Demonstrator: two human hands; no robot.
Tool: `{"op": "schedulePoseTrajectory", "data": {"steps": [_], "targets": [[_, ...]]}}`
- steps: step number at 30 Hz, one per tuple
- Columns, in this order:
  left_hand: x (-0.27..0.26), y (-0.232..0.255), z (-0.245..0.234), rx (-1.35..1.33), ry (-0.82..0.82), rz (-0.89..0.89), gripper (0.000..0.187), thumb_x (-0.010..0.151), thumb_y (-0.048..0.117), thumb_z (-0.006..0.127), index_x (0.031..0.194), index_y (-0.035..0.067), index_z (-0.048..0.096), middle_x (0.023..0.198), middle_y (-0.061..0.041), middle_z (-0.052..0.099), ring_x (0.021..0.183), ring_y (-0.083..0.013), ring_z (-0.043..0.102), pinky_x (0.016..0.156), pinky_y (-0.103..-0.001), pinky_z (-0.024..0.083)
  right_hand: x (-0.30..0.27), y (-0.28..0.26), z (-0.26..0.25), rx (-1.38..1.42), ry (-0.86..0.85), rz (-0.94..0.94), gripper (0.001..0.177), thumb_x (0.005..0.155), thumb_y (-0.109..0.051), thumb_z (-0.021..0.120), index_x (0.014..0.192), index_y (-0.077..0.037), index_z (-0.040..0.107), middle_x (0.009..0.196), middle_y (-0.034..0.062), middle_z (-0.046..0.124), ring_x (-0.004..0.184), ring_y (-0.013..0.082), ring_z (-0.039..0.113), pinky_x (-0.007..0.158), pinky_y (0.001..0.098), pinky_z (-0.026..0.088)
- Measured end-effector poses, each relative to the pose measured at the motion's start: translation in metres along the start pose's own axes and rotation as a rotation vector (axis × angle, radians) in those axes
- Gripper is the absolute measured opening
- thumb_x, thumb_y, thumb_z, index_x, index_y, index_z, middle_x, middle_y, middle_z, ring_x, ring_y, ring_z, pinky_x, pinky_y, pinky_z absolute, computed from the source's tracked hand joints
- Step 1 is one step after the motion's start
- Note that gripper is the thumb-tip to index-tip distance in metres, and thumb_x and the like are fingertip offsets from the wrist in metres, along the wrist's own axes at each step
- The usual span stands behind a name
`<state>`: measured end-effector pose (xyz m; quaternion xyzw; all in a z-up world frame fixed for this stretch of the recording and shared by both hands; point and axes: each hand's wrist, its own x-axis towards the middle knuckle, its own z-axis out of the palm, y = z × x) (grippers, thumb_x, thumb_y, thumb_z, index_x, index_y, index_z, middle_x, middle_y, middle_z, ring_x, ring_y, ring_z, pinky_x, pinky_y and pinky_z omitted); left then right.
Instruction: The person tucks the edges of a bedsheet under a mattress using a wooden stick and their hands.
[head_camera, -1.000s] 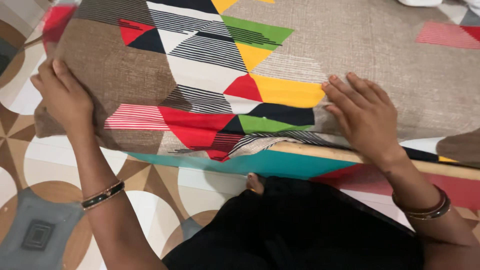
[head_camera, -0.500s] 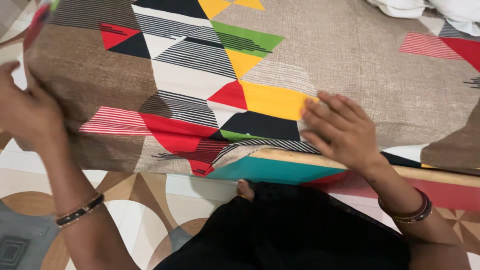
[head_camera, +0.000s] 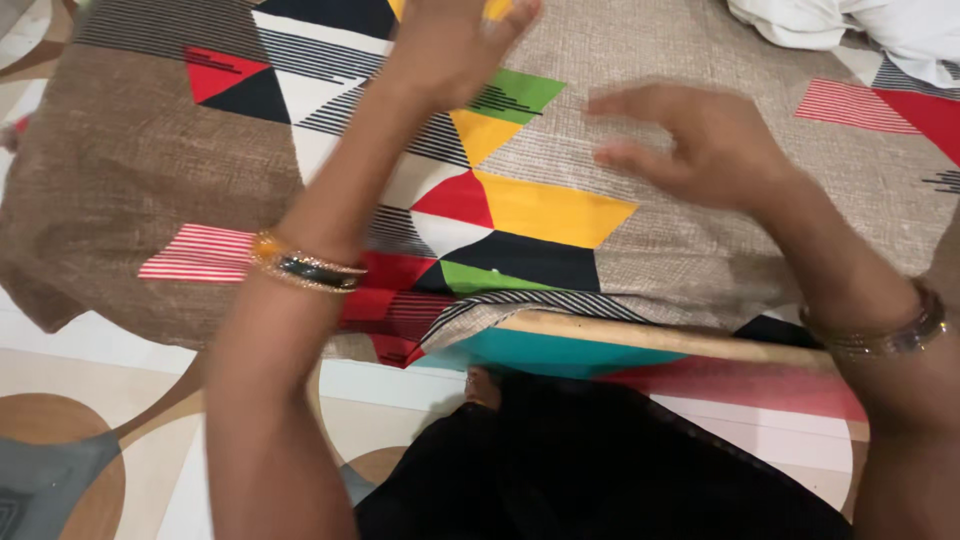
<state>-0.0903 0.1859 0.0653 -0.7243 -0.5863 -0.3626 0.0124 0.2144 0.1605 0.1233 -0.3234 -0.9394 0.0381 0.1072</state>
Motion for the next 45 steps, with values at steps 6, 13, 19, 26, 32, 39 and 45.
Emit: {"op": "schedulePoseTrajectory", "data": {"steps": [6, 13, 19, 26, 32, 39, 45], "targets": [[-0.012, -0.018, 0.047, 0.252, -0.269, -0.118, 0.075, 0.097, 0.074, 0.035, 0.158, 0.031, 0.037, 0.167, -0.011, 0.024, 0.155, -0.033, 0.013, 0.123, -0.058, 0.003, 0.073, 0.076, 0.069, -0.115, 0.038, -0.14, 0.08, 0.107, -0.059, 0.047, 0.161, 0.0, 0.034, 0.166, 0.0283, 0.026, 0.155, 0.0418, 0.021, 0.121, 0.0567, 0.016], [-0.026, -0.007, 0.036, 0.264, -0.201, -0.088, 0.07, 0.1, 0.069, 0.038, 0.157, 0.027, 0.042, 0.166, -0.014, 0.03, 0.154, -0.0357, 0.022, 0.122, -0.059, 0.009, 0.058, 0.071, 0.068, -0.034, -0.018, -0.07, 0.075, 0.105, -0.058, 0.041, 0.162, -0.009, 0.033, 0.17, 0.0193, 0.026, 0.158, 0.0369, 0.018, 0.124, 0.0579, 0.011], [-0.071, 0.011, 0.006, 0.237, -0.158, 0.052, 0.074, 0.098, 0.072, 0.044, 0.154, 0.025, 0.048, 0.162, -0.019, 0.036, 0.15, -0.0402, 0.027, 0.12, -0.059, 0.012, 0.018, 0.044, 0.064, -0.1, -0.027, -0.199, 0.07, 0.106, -0.057, 0.037, 0.163, -0.016, 0.034, 0.169, 0.0177, 0.025, 0.156, 0.0406, 0.015, 0.123, 0.0578, 0.009], [-0.13, 0.038, -0.027, 0.207, -0.076, 0.176, 0.062, 0.107, 0.057, 0.054, 0.154, 0.017, 0.053, 0.161, -0.016, 0.045, 0.15, -0.0395, 0.036, 0.124, -0.053, 0.025, -0.041, -0.004, 0.047, -0.227, -0.039, -0.329, 0.066, 0.104, -0.058, 0.039, 0.16, -0.025, 0.037, 0.169, 0.0097, 0.026, 0.157, 0.0375, 0.016, 0.126, 0.0564, 0.014], [-0.183, 0.054, -0.034, 0.315, 0.048, 0.269, 0.059, 0.108, 0.037, 0.065, 0.16, 0.011, 0.052, 0.165, -0.009, 0.045, 0.152, -0.0313, 0.041, 0.128, -0.053, 0.023, -0.077, -0.038, 0.056, -0.524, 0.08, -0.375, 0.054, 0.107, -0.043, 0.055, 0.158, -0.03, 0.048, 0.169, 0.0094, 0.034, 0.156, 0.0373, 0.027, 0.128, 0.0522, 0.025], [-0.2, 0.079, -0.035, 0.142, -0.005, 0.39, 0.052, 0.098, 0.039, 0.07, 0.144, 0.017, 0.062, 0.154, -0.009, 0.049, 0.146, -0.0268, 0.042, 0.123, -0.06, 0.021, -0.081, -0.022, 0.031, -0.148, -0.03, -0.304, 0.062, 0.099, -0.046, 0.06, 0.154, -0.021, 0.045, 0.166, 0.0043, 0.037, 0.157, 0.0276, 0.031, 0.129, 0.0488, 0.025], [-0.2, 0.082, -0.042, 0.107, 0.051, 0.385, 0.04, 0.094, 0.042, 0.073, 0.123, 0.014, 0.074, 0.142, -0.01, 0.055, 0.131, -0.0296, 0.049, 0.114, -0.05, 0.033, 0.007, 0.054, 0.018, -0.057, -0.079, -0.096, 0.074, 0.104, -0.057, 0.041, 0.164, -0.015, 0.031, 0.17, 0.0199, 0.02, 0.157, 0.0399, 0.017, 0.124, 0.0533, 0.016]]}}
